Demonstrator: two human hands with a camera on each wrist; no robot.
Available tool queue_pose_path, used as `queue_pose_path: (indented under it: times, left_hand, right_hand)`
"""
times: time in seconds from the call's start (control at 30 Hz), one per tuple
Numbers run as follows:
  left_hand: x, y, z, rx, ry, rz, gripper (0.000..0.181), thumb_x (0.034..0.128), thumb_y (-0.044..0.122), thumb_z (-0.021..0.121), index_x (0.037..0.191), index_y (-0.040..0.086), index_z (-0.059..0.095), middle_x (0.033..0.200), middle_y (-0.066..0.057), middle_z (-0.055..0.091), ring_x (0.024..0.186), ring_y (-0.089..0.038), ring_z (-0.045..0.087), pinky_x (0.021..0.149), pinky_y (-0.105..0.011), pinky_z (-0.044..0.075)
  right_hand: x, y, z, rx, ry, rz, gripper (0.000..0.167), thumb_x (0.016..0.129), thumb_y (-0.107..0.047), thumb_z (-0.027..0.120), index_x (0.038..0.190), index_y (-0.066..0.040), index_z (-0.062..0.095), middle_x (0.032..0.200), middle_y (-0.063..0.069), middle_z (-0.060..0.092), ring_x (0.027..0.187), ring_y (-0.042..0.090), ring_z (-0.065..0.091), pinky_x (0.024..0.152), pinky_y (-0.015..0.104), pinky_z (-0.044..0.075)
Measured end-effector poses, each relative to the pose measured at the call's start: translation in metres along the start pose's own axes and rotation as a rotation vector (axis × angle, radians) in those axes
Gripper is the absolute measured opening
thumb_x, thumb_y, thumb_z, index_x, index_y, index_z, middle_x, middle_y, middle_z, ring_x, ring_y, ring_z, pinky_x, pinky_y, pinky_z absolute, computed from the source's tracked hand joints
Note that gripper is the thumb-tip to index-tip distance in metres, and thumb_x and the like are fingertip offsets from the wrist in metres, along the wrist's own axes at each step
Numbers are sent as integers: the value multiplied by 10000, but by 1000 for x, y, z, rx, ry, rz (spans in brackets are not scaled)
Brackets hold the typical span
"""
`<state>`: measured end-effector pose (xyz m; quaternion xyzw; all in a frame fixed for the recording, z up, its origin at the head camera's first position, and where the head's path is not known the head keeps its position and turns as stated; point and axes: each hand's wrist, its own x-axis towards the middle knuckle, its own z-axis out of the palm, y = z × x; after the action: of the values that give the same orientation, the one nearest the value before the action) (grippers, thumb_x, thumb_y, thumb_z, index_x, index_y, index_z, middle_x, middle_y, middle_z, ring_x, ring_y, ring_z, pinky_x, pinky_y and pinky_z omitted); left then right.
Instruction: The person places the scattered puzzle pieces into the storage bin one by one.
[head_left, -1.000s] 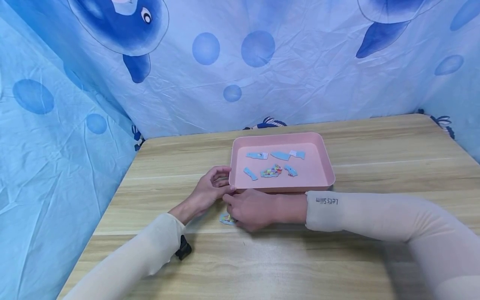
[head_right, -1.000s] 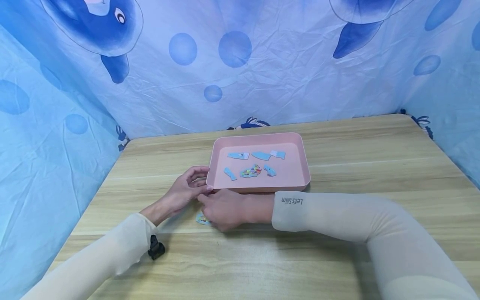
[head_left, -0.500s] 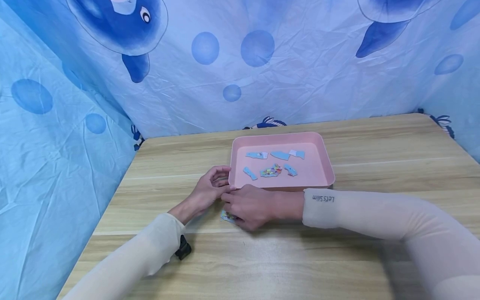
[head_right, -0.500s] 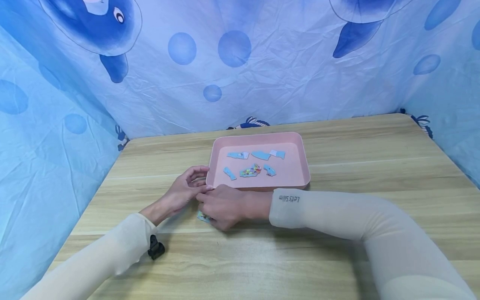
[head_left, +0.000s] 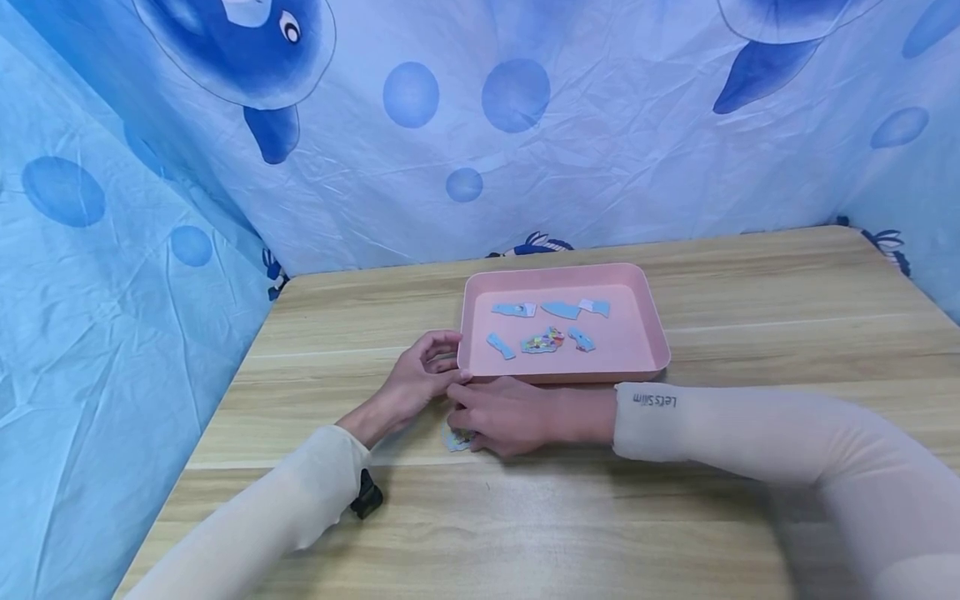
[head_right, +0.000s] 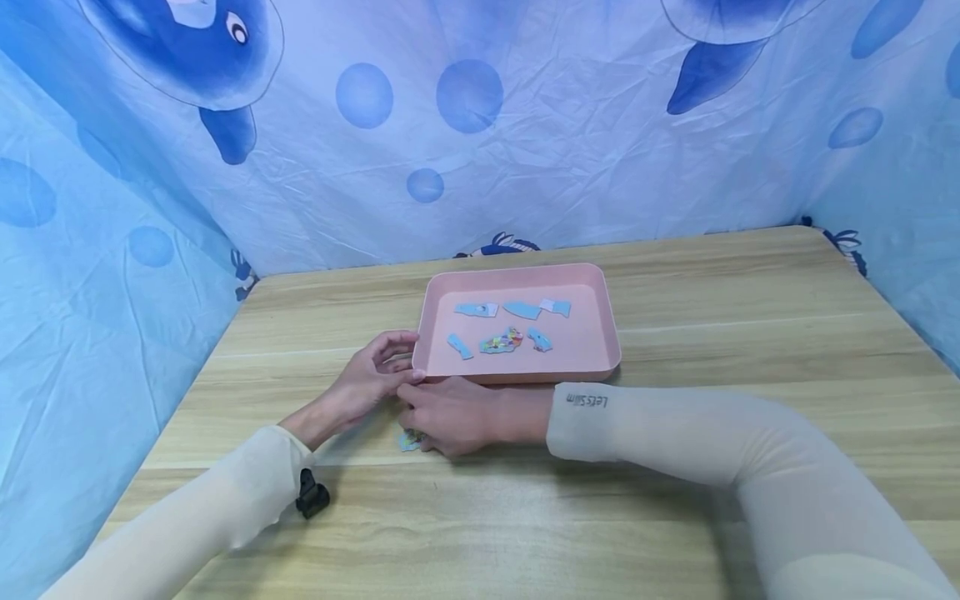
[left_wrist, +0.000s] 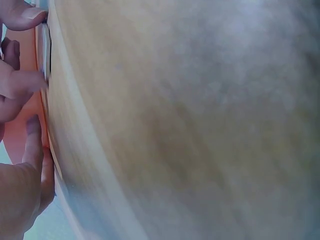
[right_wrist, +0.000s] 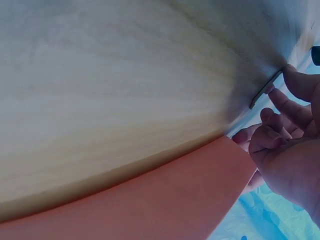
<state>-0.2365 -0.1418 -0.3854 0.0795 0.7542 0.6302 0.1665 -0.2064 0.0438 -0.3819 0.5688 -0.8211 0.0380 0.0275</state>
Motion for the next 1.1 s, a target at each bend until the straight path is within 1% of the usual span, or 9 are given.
queue_pose_path:
  times: [0.13,0.3,0.5,0.63,0.73,0.83,0.9,0.97,1.1]
  left_hand:
    - [0,1,1,-11,5,5,605,847,-69,677,1381,14,406,1381,-188,468,1231,-335,519,903,-240,548]
    - [1,0,1,8,18,-4,595,853,-39,687,1378,34,418,1375,-162,484,1211,-314,538,929,-248,531]
    - [0,-1,0,24,21,-11,576,857,-11,695,1367,58,435,1369,-129,498,1197,-294,552,941,-277,532]
    - [1,-1,0,22,25,-9,605,837,-12,716,1370,57,439,1363,-138,502,1205,-297,546,954,-284,530]
    - [1,0,0,15,26,-10,638,807,-86,693,1373,63,440,1363,-138,497,1219,-297,533,971,-291,520]
    - [-1,0,-1,12,16,-17,696,761,-173,628,1381,78,434,1376,-131,482,1238,-295,516,936,-281,530]
    - [-1,1,-2,17,6,-20,742,727,-206,594,1389,84,427,1390,-129,471,1252,-295,504,904,-258,531]
    - [-2,1,-2,11,-1,-24,764,710,-218,582,1393,85,422,1398,-131,464,1255,-290,499,849,-234,538]
    - [-2,1,-2,-2,-10,-24,749,730,-196,613,1399,76,415,1393,-136,464,1236,-272,506,818,-217,545]
  right_hand:
    - [2,0,-4,-12,-17,-24,146,880,-302,673,927,-171,628,1017,-13,454,866,113,503,662,217,515]
    - [4,2,-7,-60,-44,-100,126,843,-278,634,896,-164,636,1037,-2,456,796,106,474,602,217,486]
    - [5,4,-9,-77,-17,-159,158,800,-294,639,890,-164,657,1019,-1,454,764,105,476,567,238,497]
    - [5,6,-12,-36,8,-163,164,781,-289,647,892,-170,666,1019,-10,459,767,93,488,563,240,509]
    - [5,7,-18,15,30,-149,128,780,-269,651,867,-176,667,1055,-16,467,807,81,493,556,218,498]
    - [4,9,-25,65,37,-129,90,780,-244,653,840,-178,658,1085,-19,477,824,75,489,559,187,473]
    - [3,11,-29,93,40,-119,68,781,-228,653,824,-176,655,1117,-12,501,856,74,490,593,169,472]
    - [1,13,-31,113,47,-114,52,775,-216,655,806,-175,646,1128,-4,508,804,74,497,599,165,469]
    - [-2,17,-38,126,65,-96,57,777,-208,657,763,-168,619,1174,0,506,777,70,503,567,169,458]
